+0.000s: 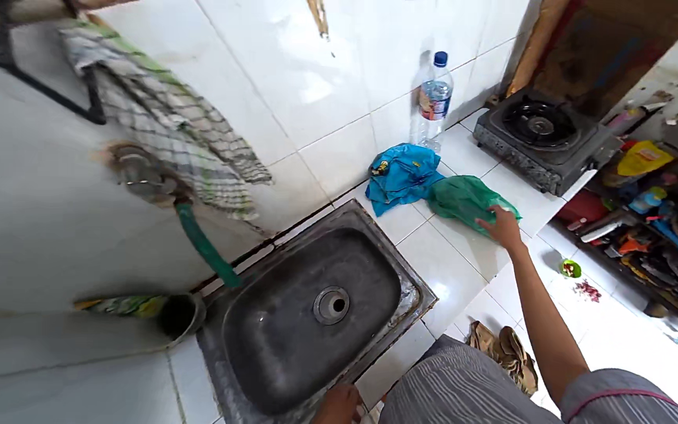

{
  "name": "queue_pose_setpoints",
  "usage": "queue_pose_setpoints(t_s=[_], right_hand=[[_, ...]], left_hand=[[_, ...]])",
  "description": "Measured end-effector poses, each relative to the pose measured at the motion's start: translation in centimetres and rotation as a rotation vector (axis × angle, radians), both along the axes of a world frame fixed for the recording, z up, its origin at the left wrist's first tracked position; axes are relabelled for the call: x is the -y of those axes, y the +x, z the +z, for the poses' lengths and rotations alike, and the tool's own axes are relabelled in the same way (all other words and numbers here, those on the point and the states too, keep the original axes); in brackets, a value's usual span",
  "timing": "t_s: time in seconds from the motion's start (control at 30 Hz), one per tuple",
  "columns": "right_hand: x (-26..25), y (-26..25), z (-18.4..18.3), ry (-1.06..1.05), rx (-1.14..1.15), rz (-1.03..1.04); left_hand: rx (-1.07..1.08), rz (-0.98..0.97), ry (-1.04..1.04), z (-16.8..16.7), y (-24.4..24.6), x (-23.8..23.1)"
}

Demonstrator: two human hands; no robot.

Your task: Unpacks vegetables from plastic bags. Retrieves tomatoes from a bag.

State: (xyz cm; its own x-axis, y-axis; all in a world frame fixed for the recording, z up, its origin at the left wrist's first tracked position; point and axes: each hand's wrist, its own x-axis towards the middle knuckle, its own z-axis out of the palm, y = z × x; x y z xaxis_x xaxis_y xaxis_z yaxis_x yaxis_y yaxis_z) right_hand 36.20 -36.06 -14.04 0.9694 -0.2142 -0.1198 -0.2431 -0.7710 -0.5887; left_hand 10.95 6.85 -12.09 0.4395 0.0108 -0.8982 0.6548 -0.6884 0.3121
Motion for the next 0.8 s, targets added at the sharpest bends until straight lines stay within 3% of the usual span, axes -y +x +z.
queue_pose_setpoints(t_s=[0.17, 0.27, 0.33, 0.5, 0.63, 0.73, 0.8], right_hand=[[-6.9, -3.6, 1.0, -0.02, -0.121, 0.094], [-10.8, -5.8, 0.6, 0.067, -0.082, 0.206], [-12.7, -7.4, 0.4, 0.15, -0.05, 0.283], [-14.4, -10.9, 1.0, 0.329, 0.089, 0.28], [-12.9, -13.6, 0.4, 0.381, 0.401, 0.1], [-11.4, -15.2, 0.3, 0.487, 0.446, 0.021], [-11.3, -16.1, 0.0, 0.507, 0.485, 0.075]], left_hand=[[0.454, -0.39, -0.129, 1.8, 8.2, 4.2], [0.627, -0.378, -0.382, 1.6, 11.4, 7.8], [0.682, -0.344, -0.43, 0.1, 12.9, 9.8], [0.899, -0.302, -0.215, -3.1, 14.7, 13.6], [1.068, -0.273, -0.08, -3.3, 14.0, 15.5], [1.131, -0.306, -0.012, -3.3, 13.9, 16.0], [1.158, -0.32, 0.018, -3.5, 14.0, 15.9]])
